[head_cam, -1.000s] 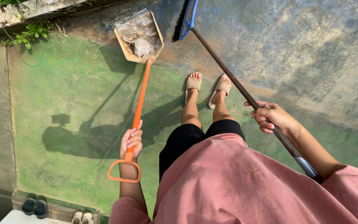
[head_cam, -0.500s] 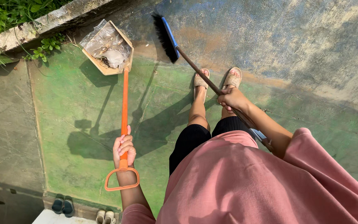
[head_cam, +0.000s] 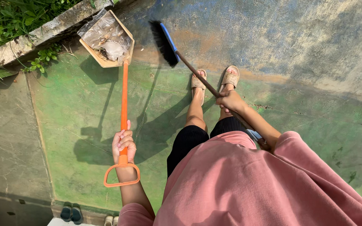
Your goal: The person sweeps debris into a dustpan with a broom along an outdoor walkway, opens a metal gate, and sweeps the path ahead.
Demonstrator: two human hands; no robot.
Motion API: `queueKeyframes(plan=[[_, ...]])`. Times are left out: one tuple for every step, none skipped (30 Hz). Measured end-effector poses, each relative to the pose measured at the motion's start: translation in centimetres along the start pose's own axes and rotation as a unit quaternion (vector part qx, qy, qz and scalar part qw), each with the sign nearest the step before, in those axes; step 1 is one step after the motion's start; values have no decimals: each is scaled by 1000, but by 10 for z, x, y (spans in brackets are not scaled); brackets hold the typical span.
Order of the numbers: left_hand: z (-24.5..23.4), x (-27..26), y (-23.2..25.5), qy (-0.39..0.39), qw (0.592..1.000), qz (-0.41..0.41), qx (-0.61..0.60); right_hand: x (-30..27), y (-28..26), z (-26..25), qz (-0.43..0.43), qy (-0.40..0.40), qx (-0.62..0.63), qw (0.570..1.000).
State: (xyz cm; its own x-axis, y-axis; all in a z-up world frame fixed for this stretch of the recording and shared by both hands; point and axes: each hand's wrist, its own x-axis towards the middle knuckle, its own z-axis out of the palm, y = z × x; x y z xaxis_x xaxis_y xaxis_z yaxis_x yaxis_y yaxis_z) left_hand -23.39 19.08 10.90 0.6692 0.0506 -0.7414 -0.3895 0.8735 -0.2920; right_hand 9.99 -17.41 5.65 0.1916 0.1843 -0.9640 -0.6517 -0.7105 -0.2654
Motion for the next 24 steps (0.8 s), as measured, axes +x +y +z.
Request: queueKeyframes(plan=[[2,2,-4,4,1000,-3,1,-9,5,-26,-2,2,49,999],[5,5,-7,12,1000,-1,6,-23,9,-51,-3,4,97,995],[6,10,-12,18,1000,0,9,-36,11,-71,-12,24,74,997],[6,13,-18,19,1000,-3,9,-51,11,-89,-20,43,52,998],[9,18,-22,20,1000,-10,13,-66,9,-104,-29,54,23,998],[11,24,-27,22,999,-16,17,-81,9,-115,-38,65,-5,997],[13,29,-33,21,999,-17,17,-96,9,-126,-39,66,-6,997],[14,37,-39,28,999,-12,21,-111,10,-137,-21,53,5,998],[13,40,-45,40,999,-9,24,-124,16,-140,1,39,17,999],[13,42,-49,44,999,-11,23,-129,22,-136,5,40,18,999],[14,50,-53,49,998,-22,31,-128,26,-132,11,15,20,1000],[15,56,-59,54,997,-34,39,-125,30,-128,18,-10,23,1000],[16,60,-63,53,997,-36,40,-116,33,-121,22,-16,28,999],[17,63,-67,51,997,-45,42,-106,36,-114,27,-23,32,999],[17,66,-72,49,996,-53,45,-99,41,-114,26,-22,34,999],[16,68,-77,49,996,-55,47,-92,45,-115,29,-11,16,999],[16,70,-82,42,996,-60,52,-86,50,-117,33,-1,0,999],[17,72,-87,35,996,-65,57,-84,52,-130,31,-1,2,1000],[18,72,-91,39,995,-64,59,-85,54,-148,13,19,-51,998],[20,75,-95,45,995,-57,67,-87,55,-159,-5,38,-104,994],[20,80,-99,48,995,-53,74,-90,54,-166,-3,40,-101,994],[20,79,-102,49,994,-56,76,-96,54,-173,-14,47,-123,991],[21,82,-106,43,994,-60,80,-102,49,-183,-27,56,-148,987],[23,86,-110,37,994,-63,85,-112,47,-190,-29,59,-147,987]])
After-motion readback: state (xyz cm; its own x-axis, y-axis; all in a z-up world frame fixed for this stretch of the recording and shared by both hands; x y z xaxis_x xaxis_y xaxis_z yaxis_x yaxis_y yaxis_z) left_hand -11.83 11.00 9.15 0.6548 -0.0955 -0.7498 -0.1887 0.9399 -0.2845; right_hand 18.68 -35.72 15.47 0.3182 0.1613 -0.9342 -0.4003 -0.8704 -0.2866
